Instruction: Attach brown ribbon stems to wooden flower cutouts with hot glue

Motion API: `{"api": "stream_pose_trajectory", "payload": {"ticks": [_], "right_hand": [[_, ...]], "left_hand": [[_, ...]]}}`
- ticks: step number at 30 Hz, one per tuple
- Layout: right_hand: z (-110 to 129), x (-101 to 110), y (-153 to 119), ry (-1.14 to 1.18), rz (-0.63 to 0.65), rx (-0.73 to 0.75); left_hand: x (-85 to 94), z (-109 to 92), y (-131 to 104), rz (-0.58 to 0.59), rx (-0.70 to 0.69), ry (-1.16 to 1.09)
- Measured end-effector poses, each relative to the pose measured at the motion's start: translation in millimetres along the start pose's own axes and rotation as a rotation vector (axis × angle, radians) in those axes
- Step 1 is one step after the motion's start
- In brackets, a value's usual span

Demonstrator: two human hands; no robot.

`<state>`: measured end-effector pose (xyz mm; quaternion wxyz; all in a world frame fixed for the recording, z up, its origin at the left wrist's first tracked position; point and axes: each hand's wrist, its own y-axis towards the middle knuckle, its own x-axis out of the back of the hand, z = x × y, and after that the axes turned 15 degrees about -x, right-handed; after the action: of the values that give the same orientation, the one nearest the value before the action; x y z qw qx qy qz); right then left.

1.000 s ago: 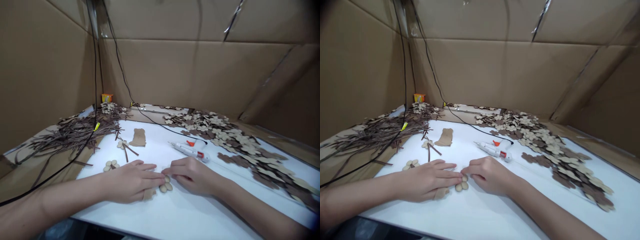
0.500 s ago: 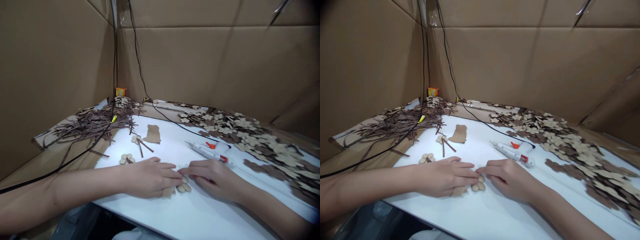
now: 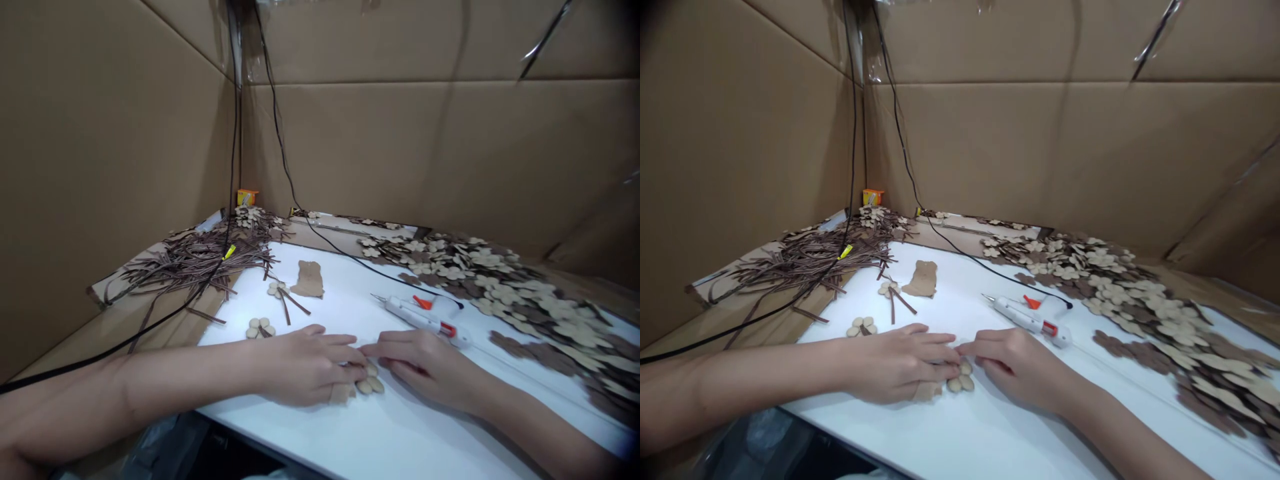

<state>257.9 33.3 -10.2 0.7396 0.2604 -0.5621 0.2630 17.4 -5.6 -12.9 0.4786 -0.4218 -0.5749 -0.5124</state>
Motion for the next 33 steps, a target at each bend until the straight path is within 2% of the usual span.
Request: {"api": "stream_pose_trajectory", "payload": {"ticks": [10, 17, 22, 33], "right_hand": [[-0.6, 0.3, -1.6, -0.016, 0.005, -0.020], [-3.9, -0.6, -0.4, 0.026, 0.015, -0.009], [-3.1, -1.8, 0.5, 0.044, 0.009, 0.006], [4.3, 2.1, -2.2, 0.060, 0.008, -0.029]], "left_hand": [[-5.0, -2.4, -1.8, -0.024, 0.043, 0.008], [-0.9, -5.8, 2.8, 0.013, 0.005, 0.105], [-0.8, -5.3, 2.0, 0.031, 0.020, 0.084], [-9.4, -3.2, -2.8, -0.080, 0.056, -0.004]]}}
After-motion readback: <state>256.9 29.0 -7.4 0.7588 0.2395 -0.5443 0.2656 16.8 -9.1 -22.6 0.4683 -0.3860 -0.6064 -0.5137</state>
